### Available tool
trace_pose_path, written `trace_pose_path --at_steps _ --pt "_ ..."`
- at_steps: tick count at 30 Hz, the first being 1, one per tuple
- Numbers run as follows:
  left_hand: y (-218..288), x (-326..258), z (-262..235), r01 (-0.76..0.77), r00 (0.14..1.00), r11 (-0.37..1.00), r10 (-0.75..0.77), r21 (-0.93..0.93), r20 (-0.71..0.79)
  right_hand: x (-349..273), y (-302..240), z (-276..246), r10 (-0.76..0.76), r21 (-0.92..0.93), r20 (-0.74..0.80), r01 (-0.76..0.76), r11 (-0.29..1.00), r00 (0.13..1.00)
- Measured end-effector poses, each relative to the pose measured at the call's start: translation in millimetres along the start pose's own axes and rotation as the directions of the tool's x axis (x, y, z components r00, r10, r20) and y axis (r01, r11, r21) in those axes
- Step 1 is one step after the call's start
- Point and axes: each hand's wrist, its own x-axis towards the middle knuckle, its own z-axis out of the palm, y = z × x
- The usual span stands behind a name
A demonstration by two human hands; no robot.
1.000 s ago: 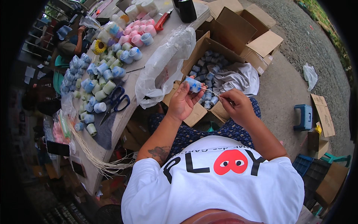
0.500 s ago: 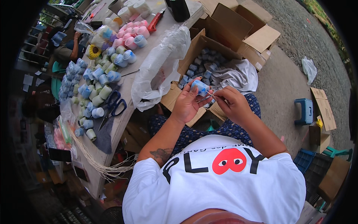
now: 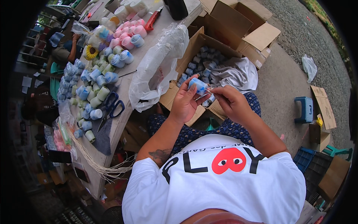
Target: The person sits at a table and repeatedly picks up small cylindrical craft items, wraps string around them, and secures them with a knot. They use scissors to cut the string and place the finished items into a cardboard box.
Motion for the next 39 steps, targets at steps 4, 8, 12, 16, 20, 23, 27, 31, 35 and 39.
trace_pose_path --at_steps 4,8,12,16,20,23,27,31,35,39 --pt "-4 -1 -3 0.007 1.000 0.999 -0.008 0.036 0.013 0 0 1 -0.026 -0.033 0.011 0.026 0.999 1.000" --pt "-8 -2 -10 -0.043 0.997 0.983 0.032 0.179 0.065 -2 -1 0 -0.018 -0.068 0.027 0.019 0.998 0.999" --pt "-8 -4 0 0.002 0.998 0.996 -0.007 0.086 0.060 -5 2 4 0.041 -0.012 -0.017 -0.041 0.999 0.999" --pt "-4 -6 10 0.023 1.000 0.997 -0.025 -0.073 -0.017 -8 10 12 0.106 0.143 -0.049 -0.098 0.985 0.993" --pt "8 7 14 -0.247 0.966 0.916 0.258 0.317 0.007 5 5 26 0.051 0.221 -0.152 -0.016 0.975 0.987" --pt "31 11 31 -0.490 0.869 0.638 0.415 0.595 0.271 33 -11 25 0.066 0.275 -0.064 -0.046 0.960 0.996" --pt "93 14 77 -0.784 0.599 0.233 0.528 0.576 0.602 56 -4 22 0.020 0.116 0.071 -0.028 0.993 0.997" --pt "141 3 91 -0.878 0.477 0.371 0.724 0.302 0.498 39 88 36 0.400 -0.491 0.385 -0.182 0.852 0.832" --pt "126 33 78 -0.823 0.568 0.362 0.535 0.437 0.626 31 94 31 0.140 0.064 0.473 -0.192 0.979 0.870" --pt "91 85 61 -0.647 0.760 0.654 0.510 0.392 0.403 55 22 5 -0.001 0.825 0.495 -0.469 0.315 0.869"
